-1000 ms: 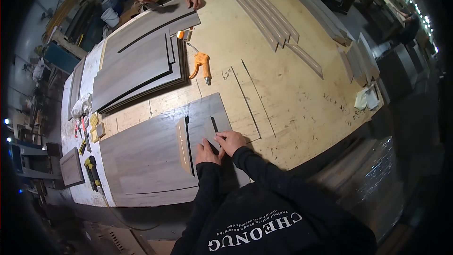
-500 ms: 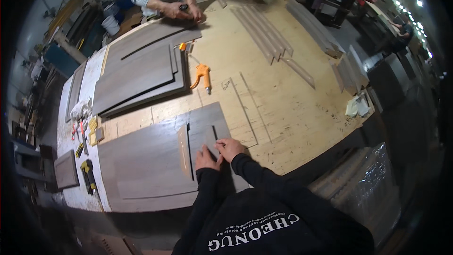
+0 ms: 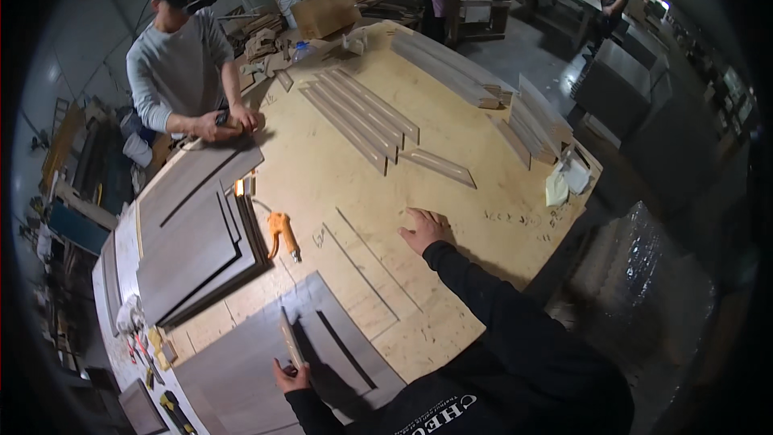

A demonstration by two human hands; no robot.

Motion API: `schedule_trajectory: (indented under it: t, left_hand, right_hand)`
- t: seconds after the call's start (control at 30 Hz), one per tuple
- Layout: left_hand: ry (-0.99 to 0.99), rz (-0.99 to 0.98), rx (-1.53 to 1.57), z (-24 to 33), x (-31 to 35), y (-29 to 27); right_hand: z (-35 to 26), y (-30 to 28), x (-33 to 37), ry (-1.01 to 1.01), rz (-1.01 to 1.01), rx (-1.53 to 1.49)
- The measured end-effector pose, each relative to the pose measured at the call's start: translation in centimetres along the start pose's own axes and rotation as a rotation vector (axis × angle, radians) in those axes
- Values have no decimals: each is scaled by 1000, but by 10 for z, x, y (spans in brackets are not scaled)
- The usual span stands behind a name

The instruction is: The person aligns wooden trim pieces along the edges of wooden panels by hand and fastens them using a pneumatic nail gun.

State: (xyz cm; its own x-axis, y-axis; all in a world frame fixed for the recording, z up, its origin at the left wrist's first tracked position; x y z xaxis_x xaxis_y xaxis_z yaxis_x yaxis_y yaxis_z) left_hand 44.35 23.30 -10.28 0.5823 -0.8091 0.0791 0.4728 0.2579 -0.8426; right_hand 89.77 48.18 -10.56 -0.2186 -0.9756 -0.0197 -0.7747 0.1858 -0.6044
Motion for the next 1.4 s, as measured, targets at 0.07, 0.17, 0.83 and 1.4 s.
schedule_trajectory:
  t: [0.07, 0.17, 0.83, 1.4]
  left_hand:
    - [-1, -110, 242, 47, 15, 2]
    - [159, -248, 313, 151, 56, 27]
    - [242, -133, -59, 203, 67, 50]
    - [1483, -72, -310, 305, 33, 29]
  right_hand:
    - [7, 2, -34, 7, -16, -8]
    - [11, 12, -81, -5, -2, 10]
    - [-65, 62, -161, -93, 99, 231]
    - [-42, -99, 226, 676, -1220, -1096]
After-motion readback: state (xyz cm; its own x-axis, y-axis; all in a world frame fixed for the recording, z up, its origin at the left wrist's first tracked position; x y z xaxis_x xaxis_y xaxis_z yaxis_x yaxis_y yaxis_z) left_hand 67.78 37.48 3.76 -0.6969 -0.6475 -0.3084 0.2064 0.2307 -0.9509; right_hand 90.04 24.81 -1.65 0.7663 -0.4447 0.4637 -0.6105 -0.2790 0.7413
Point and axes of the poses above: each hand's wrist, its own x-axis away from the middle knuckle, its own y-axis out of the palm, z = x × y, the point moved 5 cm from there along -x, towards the middle knuckle, and after that the axes turned 10 degrees about -x, right-handed, at the moved point
